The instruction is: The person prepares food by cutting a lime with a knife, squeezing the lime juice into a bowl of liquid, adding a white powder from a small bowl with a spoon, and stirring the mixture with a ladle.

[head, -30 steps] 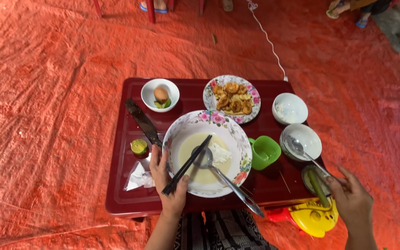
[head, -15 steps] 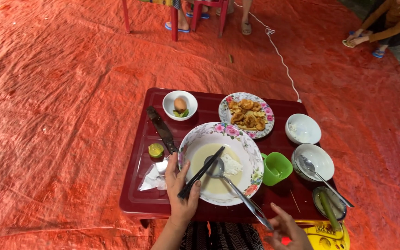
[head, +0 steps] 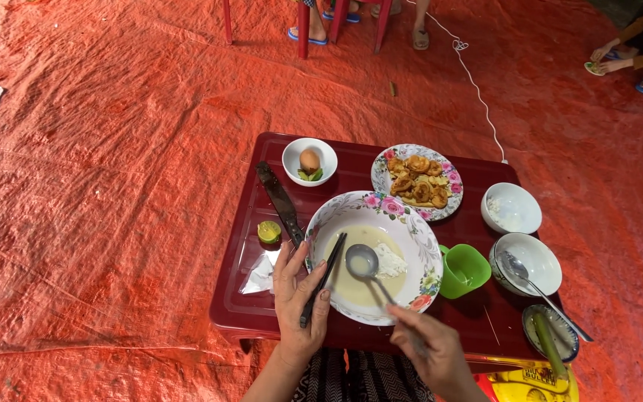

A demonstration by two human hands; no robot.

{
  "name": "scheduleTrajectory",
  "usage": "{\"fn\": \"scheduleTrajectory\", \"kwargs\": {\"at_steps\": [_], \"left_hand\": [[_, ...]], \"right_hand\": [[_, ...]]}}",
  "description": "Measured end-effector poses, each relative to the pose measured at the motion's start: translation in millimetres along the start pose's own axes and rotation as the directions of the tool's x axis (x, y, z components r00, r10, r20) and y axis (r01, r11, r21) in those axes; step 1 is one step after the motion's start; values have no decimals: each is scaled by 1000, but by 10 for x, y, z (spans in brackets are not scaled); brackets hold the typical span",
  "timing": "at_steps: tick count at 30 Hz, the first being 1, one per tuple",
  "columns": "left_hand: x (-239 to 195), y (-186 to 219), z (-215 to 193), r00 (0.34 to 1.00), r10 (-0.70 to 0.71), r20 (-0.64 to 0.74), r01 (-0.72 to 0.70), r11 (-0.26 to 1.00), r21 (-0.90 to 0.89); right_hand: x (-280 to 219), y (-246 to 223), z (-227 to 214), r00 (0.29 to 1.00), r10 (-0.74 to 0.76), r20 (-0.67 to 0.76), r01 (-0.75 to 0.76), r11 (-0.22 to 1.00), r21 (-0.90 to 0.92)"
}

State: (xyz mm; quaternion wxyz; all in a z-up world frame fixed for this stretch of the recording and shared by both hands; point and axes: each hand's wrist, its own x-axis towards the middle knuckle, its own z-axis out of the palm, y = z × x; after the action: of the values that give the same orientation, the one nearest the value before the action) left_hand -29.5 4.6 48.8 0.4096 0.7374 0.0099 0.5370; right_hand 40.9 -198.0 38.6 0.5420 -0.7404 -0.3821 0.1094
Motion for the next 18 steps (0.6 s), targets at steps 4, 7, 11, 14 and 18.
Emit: {"fn": "scheduleTrajectory", "kwargs": {"at_steps": [4, 7, 11, 14, 18], "left_hand": [[3, 14, -51, 1000, 6, 12, -6, 999, 32], [-11, -15, -55, 1000, -1, 27, 0, 999, 50], [-27, -26, -103, 997, 38, 66, -43, 996, 73], [-58, -73, -93, 996, 11, 94, -15, 999, 44], [-42, -53, -116, 997, -14, 78, 14, 1000, 3]], "right_hand": [[168, -114, -190, 999, -11, -42, -3, 945, -327], [204, -118, -306, 998, -45, -32, 32, 947, -321], [195, -269, -424, 981, -194, 15, 192, 953, -233], [197, -241, -502, 976, -216, -37, 213, 974, -77], [215, -93, -618, 955, -286, -77, 281, 957, -67]]}}
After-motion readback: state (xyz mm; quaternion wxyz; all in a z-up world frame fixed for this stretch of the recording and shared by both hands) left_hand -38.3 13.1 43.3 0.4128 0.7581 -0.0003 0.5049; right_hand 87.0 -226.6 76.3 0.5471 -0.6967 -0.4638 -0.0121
